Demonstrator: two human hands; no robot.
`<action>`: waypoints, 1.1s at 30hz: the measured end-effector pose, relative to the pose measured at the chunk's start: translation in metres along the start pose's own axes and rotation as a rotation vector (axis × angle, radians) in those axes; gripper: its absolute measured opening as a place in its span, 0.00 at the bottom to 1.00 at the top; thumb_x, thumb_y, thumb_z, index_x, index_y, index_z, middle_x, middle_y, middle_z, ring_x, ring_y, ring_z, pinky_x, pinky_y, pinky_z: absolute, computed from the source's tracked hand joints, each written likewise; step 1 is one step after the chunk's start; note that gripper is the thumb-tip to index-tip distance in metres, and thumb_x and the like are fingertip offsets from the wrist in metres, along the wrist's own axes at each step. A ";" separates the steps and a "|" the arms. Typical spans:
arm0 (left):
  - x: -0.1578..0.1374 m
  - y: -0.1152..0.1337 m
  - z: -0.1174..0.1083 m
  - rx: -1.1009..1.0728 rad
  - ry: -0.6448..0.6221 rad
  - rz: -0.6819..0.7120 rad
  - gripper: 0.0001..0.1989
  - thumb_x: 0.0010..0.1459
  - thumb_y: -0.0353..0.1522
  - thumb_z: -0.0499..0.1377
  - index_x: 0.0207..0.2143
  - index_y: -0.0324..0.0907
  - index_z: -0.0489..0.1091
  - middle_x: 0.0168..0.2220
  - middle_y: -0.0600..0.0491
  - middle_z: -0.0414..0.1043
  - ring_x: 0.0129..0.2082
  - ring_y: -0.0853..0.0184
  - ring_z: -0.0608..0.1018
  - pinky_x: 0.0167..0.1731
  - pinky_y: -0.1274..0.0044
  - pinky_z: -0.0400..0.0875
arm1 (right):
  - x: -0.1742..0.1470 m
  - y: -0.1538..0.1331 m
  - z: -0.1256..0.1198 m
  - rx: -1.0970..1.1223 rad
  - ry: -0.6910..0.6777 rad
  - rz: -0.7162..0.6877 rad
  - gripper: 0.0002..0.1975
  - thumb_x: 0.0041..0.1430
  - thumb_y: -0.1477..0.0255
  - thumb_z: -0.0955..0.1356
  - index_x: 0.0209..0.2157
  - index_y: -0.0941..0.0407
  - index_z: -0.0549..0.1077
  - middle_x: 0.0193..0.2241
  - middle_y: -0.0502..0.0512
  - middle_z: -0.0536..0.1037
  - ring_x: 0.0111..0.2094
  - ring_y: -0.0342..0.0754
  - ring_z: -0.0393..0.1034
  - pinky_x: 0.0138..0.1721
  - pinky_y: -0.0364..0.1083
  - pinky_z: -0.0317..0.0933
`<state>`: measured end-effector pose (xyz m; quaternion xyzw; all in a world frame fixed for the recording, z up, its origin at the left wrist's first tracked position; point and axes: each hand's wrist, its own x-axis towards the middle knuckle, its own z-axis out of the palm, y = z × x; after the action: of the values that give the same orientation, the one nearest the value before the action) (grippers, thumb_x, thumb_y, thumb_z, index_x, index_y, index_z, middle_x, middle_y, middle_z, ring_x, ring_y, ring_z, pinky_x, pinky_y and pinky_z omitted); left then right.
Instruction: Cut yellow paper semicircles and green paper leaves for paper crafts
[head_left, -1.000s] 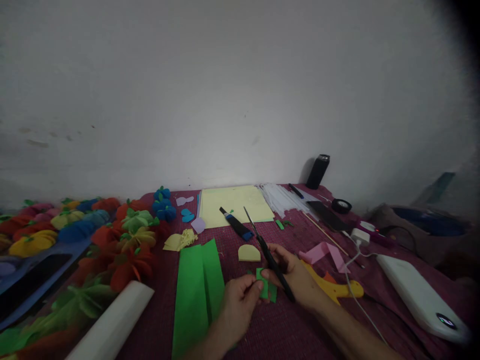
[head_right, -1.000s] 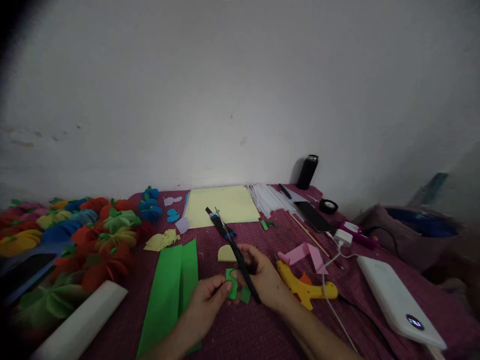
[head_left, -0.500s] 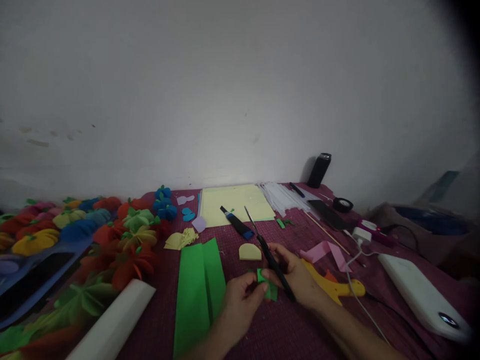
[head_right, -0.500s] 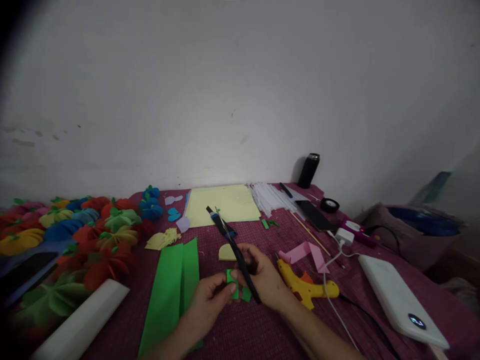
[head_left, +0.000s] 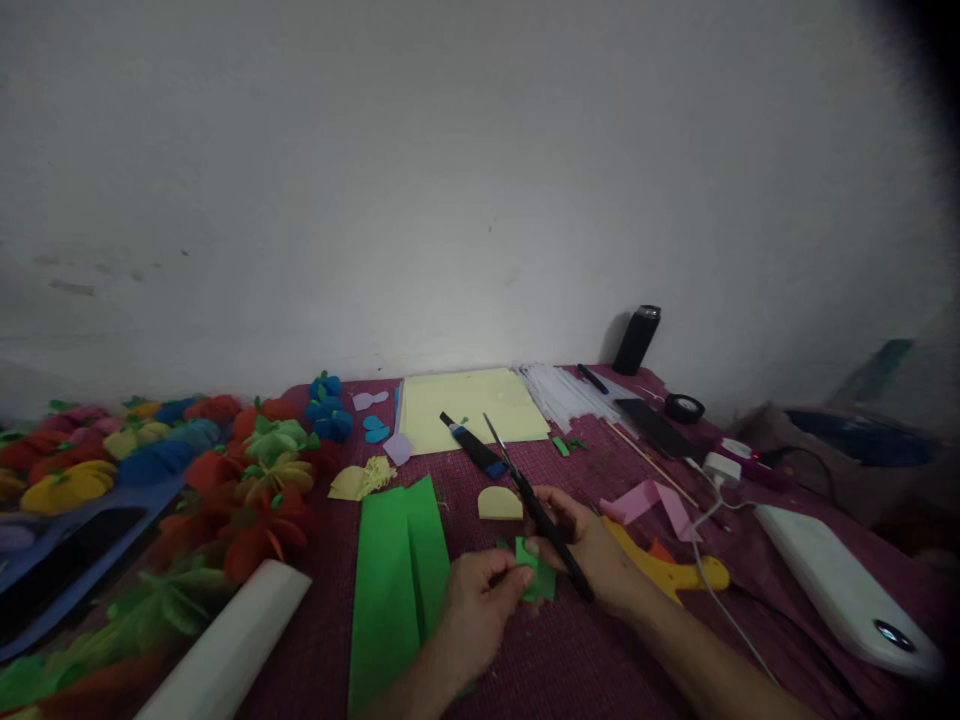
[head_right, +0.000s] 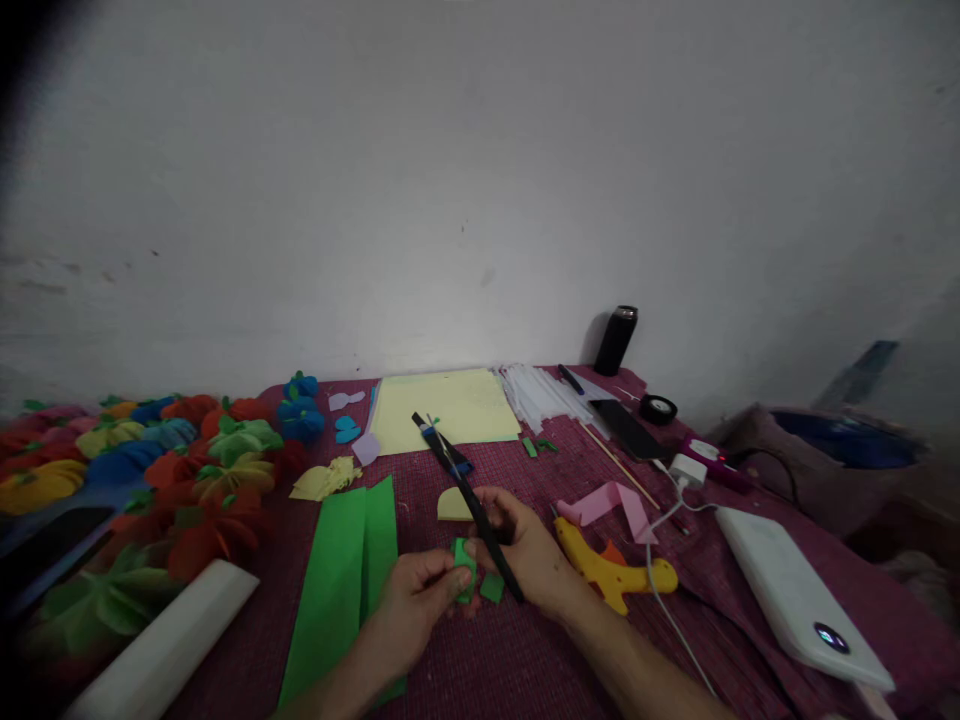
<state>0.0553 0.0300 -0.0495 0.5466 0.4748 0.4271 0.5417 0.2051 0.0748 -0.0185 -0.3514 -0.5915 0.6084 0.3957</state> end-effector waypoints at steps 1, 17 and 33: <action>-0.001 0.001 0.000 -0.014 -0.015 -0.006 0.16 0.52 0.40 0.55 0.23 0.36 0.72 0.20 0.52 0.71 0.20 0.70 0.68 0.22 0.79 0.57 | 0.000 -0.001 -0.001 0.001 -0.001 0.006 0.21 0.44 0.71 0.72 0.41 0.54 0.65 0.26 0.45 0.68 0.23 0.38 0.59 0.22 0.37 0.54; -0.004 0.016 0.002 0.023 -0.041 -0.096 0.17 0.47 0.42 0.55 0.17 0.37 0.68 0.17 0.51 0.70 0.17 0.69 0.69 0.20 0.79 0.59 | -0.003 -0.011 -0.013 -0.134 -0.161 -0.036 0.27 0.42 0.73 0.74 0.46 0.54 0.65 0.31 0.48 0.72 0.31 0.44 0.67 0.30 0.41 0.59; 0.002 0.015 -0.007 0.290 0.119 -0.002 0.14 0.50 0.37 0.55 0.17 0.39 0.67 0.15 0.60 0.53 0.18 0.73 0.56 0.19 0.79 0.47 | 0.002 -0.010 -0.007 0.044 0.139 0.043 0.25 0.39 0.76 0.73 0.42 0.54 0.65 0.24 0.42 0.69 0.22 0.38 0.61 0.23 0.38 0.55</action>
<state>0.0497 0.0335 -0.0340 0.5923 0.5631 0.3852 0.4286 0.2114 0.0800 -0.0091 -0.3966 -0.5412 0.6037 0.4305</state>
